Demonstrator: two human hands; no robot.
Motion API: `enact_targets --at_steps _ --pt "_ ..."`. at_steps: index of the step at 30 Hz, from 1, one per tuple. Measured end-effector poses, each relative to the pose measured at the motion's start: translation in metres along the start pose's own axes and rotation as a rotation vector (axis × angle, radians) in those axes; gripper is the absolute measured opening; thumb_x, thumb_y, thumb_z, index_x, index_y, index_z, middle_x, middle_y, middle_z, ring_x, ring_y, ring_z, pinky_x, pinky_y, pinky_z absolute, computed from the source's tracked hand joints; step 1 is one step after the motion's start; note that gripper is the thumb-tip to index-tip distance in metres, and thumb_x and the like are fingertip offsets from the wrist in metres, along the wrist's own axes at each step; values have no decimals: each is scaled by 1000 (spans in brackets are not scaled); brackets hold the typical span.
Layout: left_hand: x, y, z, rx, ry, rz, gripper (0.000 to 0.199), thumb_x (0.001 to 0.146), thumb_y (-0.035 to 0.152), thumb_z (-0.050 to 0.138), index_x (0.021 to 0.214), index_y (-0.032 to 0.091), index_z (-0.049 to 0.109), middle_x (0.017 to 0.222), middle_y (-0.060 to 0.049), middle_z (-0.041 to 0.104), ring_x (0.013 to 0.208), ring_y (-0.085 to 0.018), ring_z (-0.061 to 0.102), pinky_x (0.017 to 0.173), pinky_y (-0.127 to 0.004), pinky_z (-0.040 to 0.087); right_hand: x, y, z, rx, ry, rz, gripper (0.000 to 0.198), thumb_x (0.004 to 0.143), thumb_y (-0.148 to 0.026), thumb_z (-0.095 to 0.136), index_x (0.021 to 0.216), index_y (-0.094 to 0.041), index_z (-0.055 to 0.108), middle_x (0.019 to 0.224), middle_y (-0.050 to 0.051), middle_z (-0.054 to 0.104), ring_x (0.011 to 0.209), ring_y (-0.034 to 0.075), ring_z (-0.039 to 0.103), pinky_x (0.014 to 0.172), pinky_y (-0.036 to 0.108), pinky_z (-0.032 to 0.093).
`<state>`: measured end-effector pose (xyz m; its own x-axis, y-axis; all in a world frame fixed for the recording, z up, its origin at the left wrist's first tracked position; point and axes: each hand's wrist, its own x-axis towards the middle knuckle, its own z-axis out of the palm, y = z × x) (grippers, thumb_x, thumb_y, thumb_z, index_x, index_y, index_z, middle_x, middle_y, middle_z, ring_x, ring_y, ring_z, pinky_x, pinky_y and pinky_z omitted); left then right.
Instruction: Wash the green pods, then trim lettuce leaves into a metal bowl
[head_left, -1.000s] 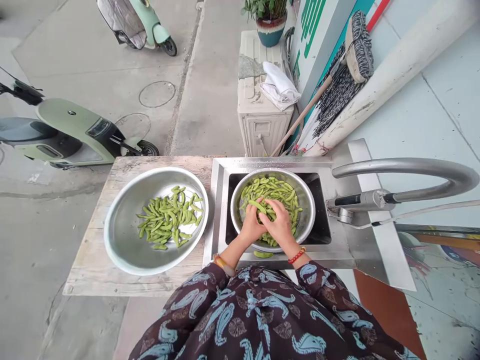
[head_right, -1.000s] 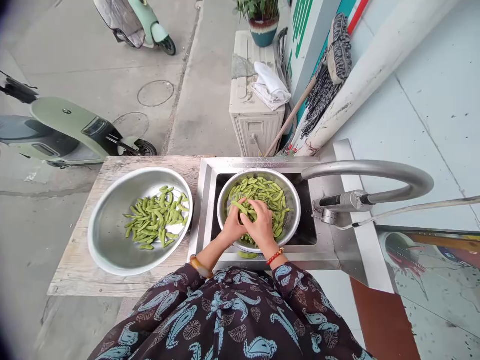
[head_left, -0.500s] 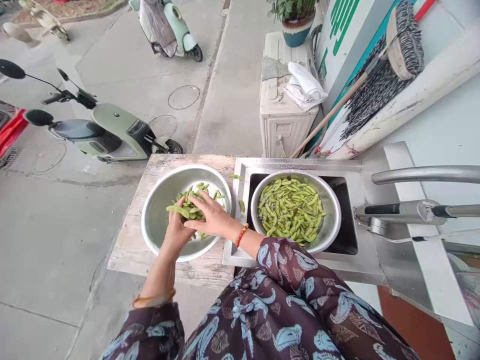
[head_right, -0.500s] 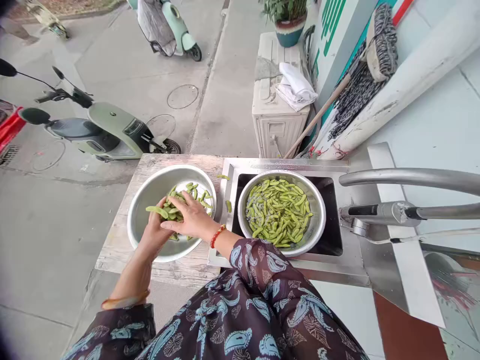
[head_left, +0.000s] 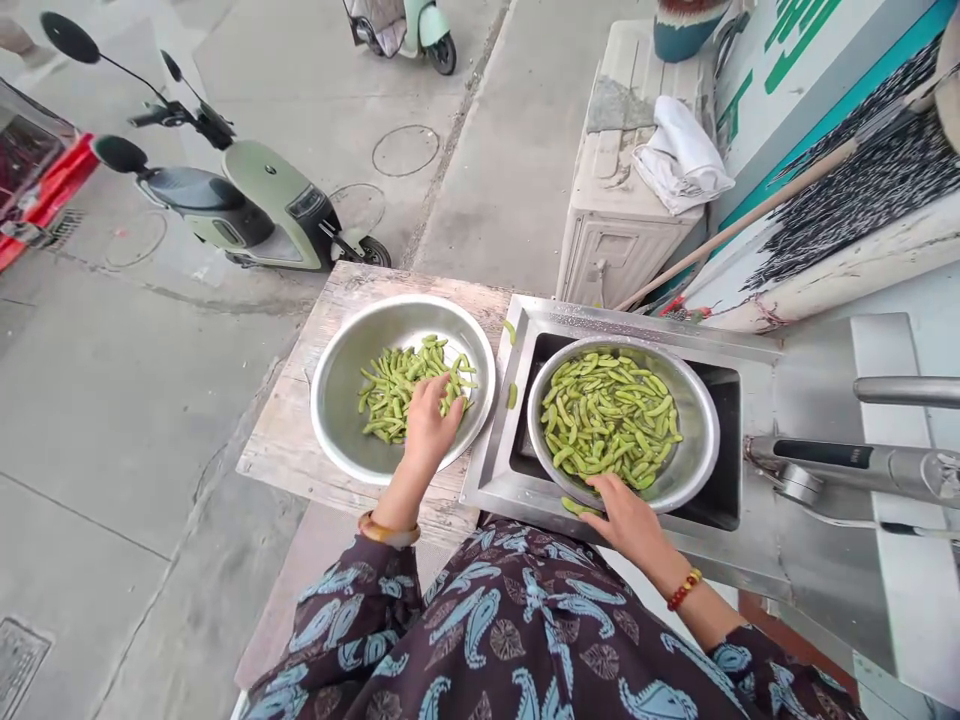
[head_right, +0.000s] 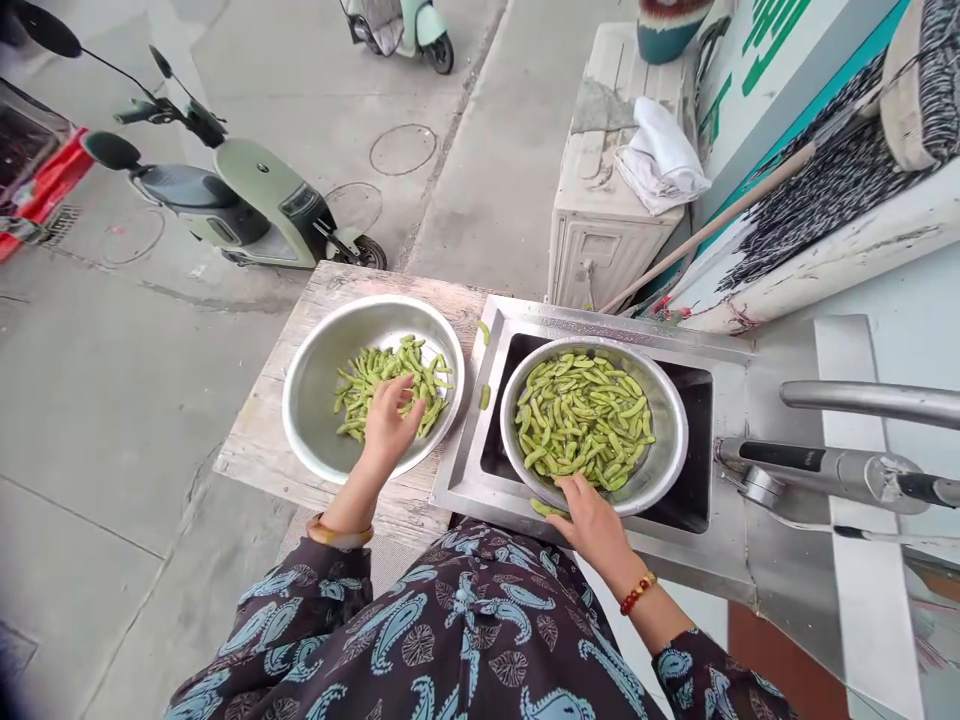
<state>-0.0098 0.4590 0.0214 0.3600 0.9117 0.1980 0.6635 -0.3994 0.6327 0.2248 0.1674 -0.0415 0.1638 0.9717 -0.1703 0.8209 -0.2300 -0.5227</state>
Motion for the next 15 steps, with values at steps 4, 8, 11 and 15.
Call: enact_targets --at_steps 4,8,11,15 --pt "2 28 25 11 -78 118 38 86 22 60 124 17 57 110 -10 60 86 -19 62 82 -36 53 -3 5 21 37 38 -81 16 96 -31 53 108 -23 62 103 8 65 96 24 64 86 40 55" --pt "9 52 53 313 -304 344 29 89 18 56 118 16 61 113 -14 61 100 -27 58 88 -43 48 -3 3 22 41 66 -151 26 98 -23 47 120 -23 61 110 9 64 100 23 63 88 38 54" --pt "21 67 73 512 -485 516 28 93 10 43 110 15 65 116 -16 62 106 -31 55 85 -46 44 -2 -2 20 13 38 -189 33 97 -16 45 126 -22 60 109 9 62 94 21 62 84 34 54" --pt "36 74 94 669 -719 637 30 89 2 43 98 11 70 111 -19 64 105 -32 55 83 -45 42 1 -6 21 -17 22 -240 32 97 -12 43 116 -22 65 101 8 63 89 19 60 81 31 52"
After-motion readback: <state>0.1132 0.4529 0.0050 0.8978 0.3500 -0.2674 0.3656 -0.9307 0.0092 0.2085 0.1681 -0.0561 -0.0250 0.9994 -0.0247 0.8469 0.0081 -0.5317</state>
